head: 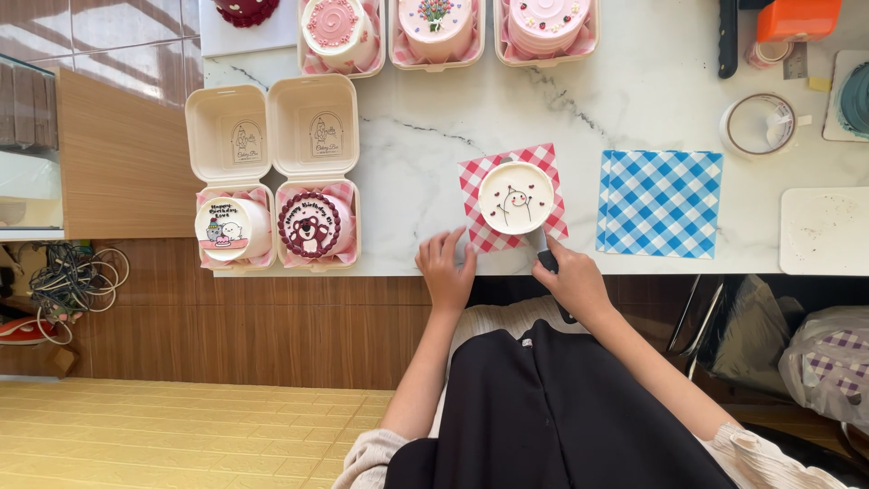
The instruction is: Packaging small decorated cakes into boxes with decorative liners.
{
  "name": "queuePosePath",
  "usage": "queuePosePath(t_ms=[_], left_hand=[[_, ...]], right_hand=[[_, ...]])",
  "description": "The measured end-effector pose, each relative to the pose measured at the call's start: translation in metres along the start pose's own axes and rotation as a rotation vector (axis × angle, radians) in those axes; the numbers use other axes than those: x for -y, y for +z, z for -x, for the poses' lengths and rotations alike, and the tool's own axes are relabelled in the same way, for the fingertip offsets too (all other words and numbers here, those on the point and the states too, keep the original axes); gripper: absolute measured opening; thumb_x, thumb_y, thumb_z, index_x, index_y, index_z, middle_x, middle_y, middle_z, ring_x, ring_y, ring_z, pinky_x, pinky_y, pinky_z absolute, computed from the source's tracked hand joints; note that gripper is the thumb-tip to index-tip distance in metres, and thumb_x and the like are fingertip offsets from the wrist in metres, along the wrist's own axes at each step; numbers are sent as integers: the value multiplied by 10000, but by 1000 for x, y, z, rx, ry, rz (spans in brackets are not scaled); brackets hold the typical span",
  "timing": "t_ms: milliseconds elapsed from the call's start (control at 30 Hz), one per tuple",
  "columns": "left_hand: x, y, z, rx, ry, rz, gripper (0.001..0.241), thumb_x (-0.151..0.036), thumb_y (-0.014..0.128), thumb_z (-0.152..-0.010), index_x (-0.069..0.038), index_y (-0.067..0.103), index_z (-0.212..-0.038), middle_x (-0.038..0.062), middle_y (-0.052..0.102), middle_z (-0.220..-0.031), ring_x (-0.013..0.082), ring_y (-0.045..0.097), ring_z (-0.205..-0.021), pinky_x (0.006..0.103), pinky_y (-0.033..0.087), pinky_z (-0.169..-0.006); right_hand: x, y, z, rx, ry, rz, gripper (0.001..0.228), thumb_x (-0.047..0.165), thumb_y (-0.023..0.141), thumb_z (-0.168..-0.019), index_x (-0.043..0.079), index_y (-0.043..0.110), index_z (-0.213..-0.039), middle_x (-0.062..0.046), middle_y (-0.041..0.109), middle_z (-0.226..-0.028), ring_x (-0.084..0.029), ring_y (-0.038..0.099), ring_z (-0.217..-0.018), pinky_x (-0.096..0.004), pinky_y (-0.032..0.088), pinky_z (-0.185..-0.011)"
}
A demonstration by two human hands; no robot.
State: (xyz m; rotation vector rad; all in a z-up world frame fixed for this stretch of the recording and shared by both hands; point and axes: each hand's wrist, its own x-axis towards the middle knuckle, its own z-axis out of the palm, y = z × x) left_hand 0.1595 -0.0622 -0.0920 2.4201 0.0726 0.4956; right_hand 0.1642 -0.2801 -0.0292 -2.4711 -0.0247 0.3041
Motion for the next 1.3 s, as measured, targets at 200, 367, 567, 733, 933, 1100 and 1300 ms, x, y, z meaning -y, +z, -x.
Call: queuePosePath(t_ms=[200,367,567,733,933,1100,1300], left_hand=[[20,16,102,-160,-594,560,121,-171,635,-954,-68,692,-984,50,658,-937,219,598,-814,372,488,-754],[31,42,113,-105,-1131,1290,241,-245,531,-980,-45,662,-1005,102,685,-966,235,632,-931,376,472,-871],[33,81,115,-117,-1200,1784,272,-281,526,-945,-28,606,-1005,124,683,-1046,286,648,-1074,425,492,-1046],[21,90,106,-245,-1297,1873,226,-294,540,-917,-82,607,-956,78,692,-1063,274,635,-1082,435,477,-1014],[19,99,110,-228,-1204,1929,242,-315,554,-931,-92,642,-967,71,709,-1080,242,646,-1053,401,492,-962],[6,94,107,-307,-1137,2068,323,-324,535,-968,-64,675,-1100,65,715,-1176,225,661,-1112,392,515,-965],[10,103,115,-366,-1132,2005,429,-372,464,-989,-82,658,-1238,76,690,-1236,248,650,-1160,435,533,-964]], right_hand=[[-12,1,17,29,-47,1,582,298,710,-853,-7,629,-1343,-232,732,-808,-369,725,-711,-443,571,-684],[-21,0,30,63,-55,11,551,327,717,-855,-6,652,-1291,-225,742,-862,-370,732,-742,-449,573,-716],[-35,-1,37,88,-50,26,502,344,727,-863,-23,685,-1203,-231,738,-859,-373,731,-786,-451,568,-726],[-47,0,36,78,-143,-27,512,331,739,-864,-59,679,-1191,-244,727,-855,-379,725,-778,-442,561,-713],[-46,-9,41,150,-103,-69,495,305,737,-858,-47,682,-1202,-223,730,-813,-328,741,-716,-396,564,-677],[-48,-8,50,178,-185,-100,466,269,749,-846,-37,693,-1193,-215,733,-806,-301,741,-697,-378,562,-652],[-43,-11,56,276,-178,-95,449,263,761,-836,-32,699,-1170,-205,730,-757,-267,726,-624,-357,547,-613]])
